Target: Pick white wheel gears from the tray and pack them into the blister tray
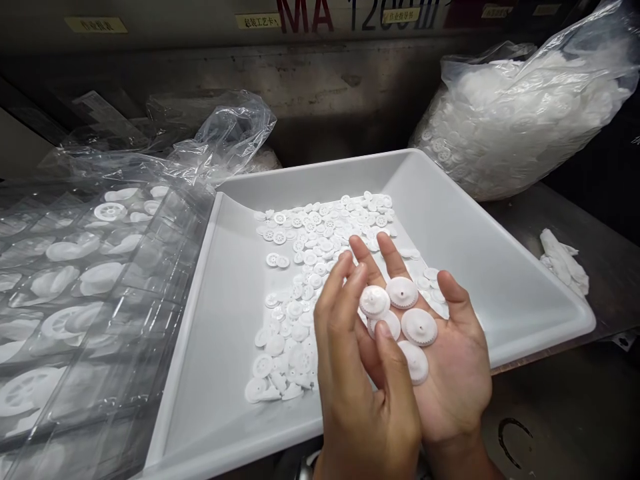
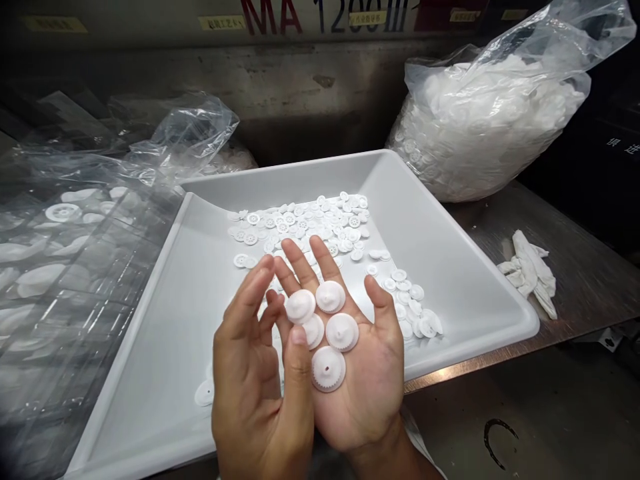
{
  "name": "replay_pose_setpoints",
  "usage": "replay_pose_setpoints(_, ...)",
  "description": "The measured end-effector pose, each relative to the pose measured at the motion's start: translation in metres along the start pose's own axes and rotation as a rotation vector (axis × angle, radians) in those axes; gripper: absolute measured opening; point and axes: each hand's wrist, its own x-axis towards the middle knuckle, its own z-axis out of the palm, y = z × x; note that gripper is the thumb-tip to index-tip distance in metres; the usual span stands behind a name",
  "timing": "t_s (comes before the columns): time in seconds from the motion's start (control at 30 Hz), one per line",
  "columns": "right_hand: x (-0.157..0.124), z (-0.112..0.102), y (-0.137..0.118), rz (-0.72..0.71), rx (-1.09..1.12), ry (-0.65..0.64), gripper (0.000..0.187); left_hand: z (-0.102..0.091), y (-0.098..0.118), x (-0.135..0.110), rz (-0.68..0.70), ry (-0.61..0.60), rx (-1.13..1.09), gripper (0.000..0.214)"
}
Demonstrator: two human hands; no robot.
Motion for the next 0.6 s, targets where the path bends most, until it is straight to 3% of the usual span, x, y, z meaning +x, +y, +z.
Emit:
replay_pose_setpoints(0.17,-0.002,0.004,0.002,-0.009,0.287,-0.003,0.060,-0.003,-0.007,0.000,0.187,-0.084,0.110,0.053)
replay_pose_setpoints(0.3,-0.003,0.006,0.003,-0.034,0.424,-0.058,0.062,-0.010,-0.015,-0.002,0.229,-0.100,0.122,0.056)
replay_pose_setpoints(0.43,-0.003,0.005,0.003,-0.028,0.447,-0.057,0.061,-0.010,-0.014,-0.002,0.193,-0.092,0.077,0.055)
replay_pose_setpoints(0.6,0.000,0.003,0.004,-0.028,0.467,0.034,0.052,-0.007,-0.004,0.003,0.078,-0.073,-0.032,0.046)
